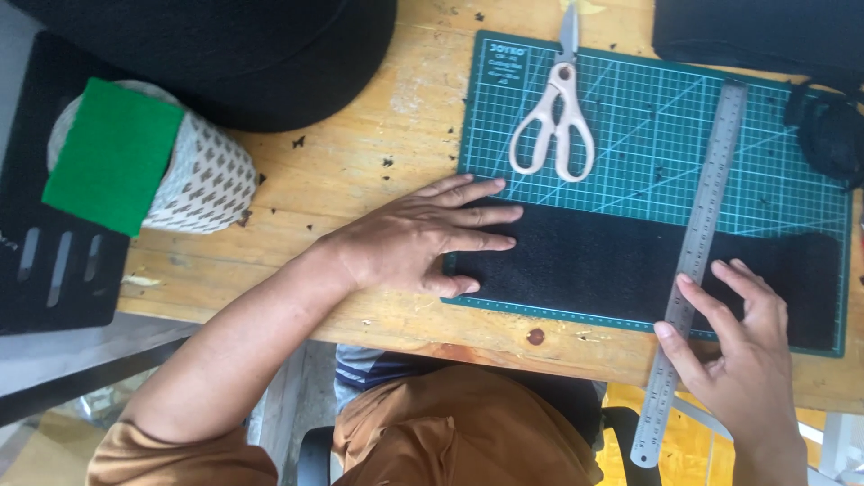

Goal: Measuring a piece of black foam material with a metal ruler and cutting it using a utility knife on a cutting mat.

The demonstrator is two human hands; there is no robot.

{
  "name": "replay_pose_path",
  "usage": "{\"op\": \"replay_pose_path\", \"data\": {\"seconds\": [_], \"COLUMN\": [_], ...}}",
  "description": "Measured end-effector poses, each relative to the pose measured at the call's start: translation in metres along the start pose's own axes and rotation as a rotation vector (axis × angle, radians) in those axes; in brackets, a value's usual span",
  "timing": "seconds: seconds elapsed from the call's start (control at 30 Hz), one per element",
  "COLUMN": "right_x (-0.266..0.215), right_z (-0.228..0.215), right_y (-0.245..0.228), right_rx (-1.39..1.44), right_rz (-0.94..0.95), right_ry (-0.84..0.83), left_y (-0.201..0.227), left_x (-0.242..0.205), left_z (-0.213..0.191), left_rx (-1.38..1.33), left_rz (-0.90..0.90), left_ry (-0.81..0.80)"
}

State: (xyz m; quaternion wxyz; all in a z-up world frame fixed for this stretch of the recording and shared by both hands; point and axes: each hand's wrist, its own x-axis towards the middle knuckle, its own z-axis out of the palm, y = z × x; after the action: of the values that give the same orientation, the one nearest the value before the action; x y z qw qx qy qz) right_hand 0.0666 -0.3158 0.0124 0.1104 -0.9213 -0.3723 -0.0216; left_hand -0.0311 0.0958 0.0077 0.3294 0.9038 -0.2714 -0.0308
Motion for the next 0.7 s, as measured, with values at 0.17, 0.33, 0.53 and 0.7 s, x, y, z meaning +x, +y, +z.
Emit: {"op": "replay_pose_path", "data": {"seconds": [0.17, 0.33, 0.53, 0.7], "right_x": [-0.002, -0.008, -0.011, -0.013], "right_z": [0.001, 0.013, 0.015, 0.021], "right_y": [-0.005, 0.012, 0.013, 0.03], "right_rx": [0.023, -0.01, -0.051, -0.054], "right_rz": [0.019, -0.062, 0.028, -0.071], "right_ry": [0.006, 0.058, 0.01, 0.041], "left_y": [0.001, -0.008, -0.015, -0.014], "left_x": [0.002, 0.001, 0.0, 0.001], "left_z": [-0.001, 0.008, 0.016, 0.015], "left_rx": [0.015, 0.029, 0.087, 0.081], "left_rz": [-0.053, -0.046, 0.021, 0.002], "left_ry": [-0.044, -0.022, 0.033, 0.013]}}
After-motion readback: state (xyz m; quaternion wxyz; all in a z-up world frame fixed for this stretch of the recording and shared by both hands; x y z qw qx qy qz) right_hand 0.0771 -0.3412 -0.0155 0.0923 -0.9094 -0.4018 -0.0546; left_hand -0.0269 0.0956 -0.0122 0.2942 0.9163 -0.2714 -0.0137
